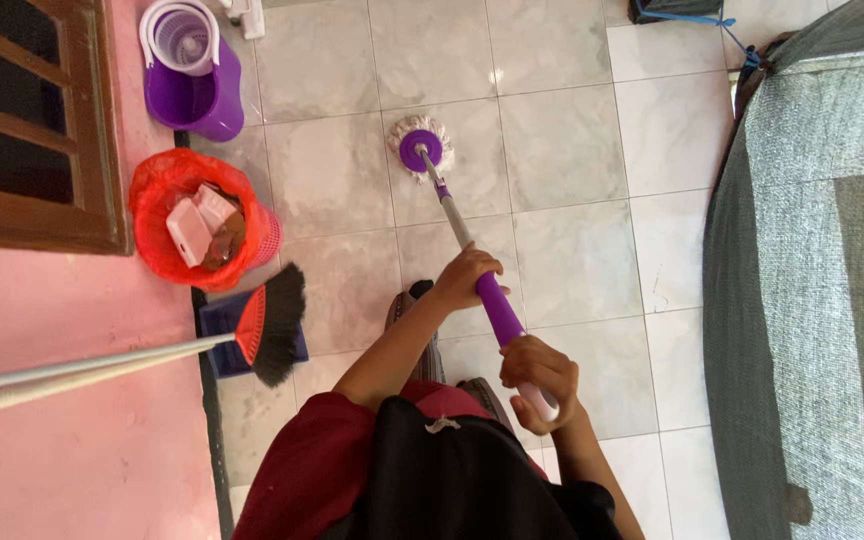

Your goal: The person mops a tiled floor surface using a purple spin mop.

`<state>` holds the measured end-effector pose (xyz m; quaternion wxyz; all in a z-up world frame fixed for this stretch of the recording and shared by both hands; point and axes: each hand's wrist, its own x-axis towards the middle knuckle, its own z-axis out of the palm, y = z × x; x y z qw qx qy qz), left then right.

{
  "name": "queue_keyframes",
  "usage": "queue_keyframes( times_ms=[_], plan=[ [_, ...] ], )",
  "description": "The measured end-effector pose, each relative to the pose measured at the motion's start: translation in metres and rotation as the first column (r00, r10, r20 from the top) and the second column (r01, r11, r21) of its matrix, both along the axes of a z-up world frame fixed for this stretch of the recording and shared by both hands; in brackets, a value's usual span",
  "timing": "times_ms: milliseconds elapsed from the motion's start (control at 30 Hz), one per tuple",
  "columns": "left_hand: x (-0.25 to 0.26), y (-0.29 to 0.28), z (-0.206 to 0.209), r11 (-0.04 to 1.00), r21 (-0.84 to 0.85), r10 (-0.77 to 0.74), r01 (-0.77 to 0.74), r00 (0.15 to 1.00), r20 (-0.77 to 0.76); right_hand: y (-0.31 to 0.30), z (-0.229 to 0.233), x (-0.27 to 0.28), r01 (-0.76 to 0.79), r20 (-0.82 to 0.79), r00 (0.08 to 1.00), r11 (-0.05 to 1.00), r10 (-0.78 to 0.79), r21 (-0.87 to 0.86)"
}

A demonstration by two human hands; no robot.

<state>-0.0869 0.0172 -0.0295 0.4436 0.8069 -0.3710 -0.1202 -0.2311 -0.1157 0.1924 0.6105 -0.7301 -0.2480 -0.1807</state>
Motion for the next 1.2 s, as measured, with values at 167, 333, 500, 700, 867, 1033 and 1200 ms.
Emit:
queue_keyframes(
  times_ms=[167, 333, 500, 700, 867, 1033, 1200],
  plan=[
    [-0.131, -0.023, 0.049, 0.991, -0.127, 0.057, -0.052, 0.998, 0.035, -0.031, 0.05, -0.127, 0.088, -0.244, 0.966, 0.996, -0.084, 0.006],
    [-0.174, -0.04, 0.075, 0.948, -0.317, -0.05, 0.027, 0.997, -0.064, -0.048, 0.109, -0.163, 0.266, -0.508, 0.835, 0.963, -0.211, 0.037],
    [-0.148, -0.026, 0.066, 0.947, -0.302, -0.141, 0.112, 0.987, -0.076, -0.03, 0.127, -0.14, 0.093, -0.665, 0.747, 0.992, -0.014, 0.084],
    [-0.092, -0.004, 0.051, 0.942, -0.286, -0.215, 0.178, 0.971, -0.105, 0.008, 0.107, -0.105, 0.218, -0.653, 0.751, 0.971, -0.1, 0.101],
    [-0.029, 0.028, 0.024, 0.952, -0.247, -0.208, 0.182, 0.975, -0.082, 0.043, 0.067, -0.055, 0.17, -0.516, 0.853, 0.976, -0.076, 0.138],
    [0.028, 0.085, -0.033, 0.991, -0.122, -0.059, 0.061, 0.998, 0.018, 0.088, -0.011, -0.005, -0.033, -0.347, 0.937, 0.999, 0.03, -0.003],
    [0.037, 0.131, -0.083, 1.0, 0.004, -0.017, 0.017, 1.0, 0.007, 0.127, -0.046, 0.004, -0.18, -0.371, 0.922, 0.971, 0.111, -0.157]
  ],
)
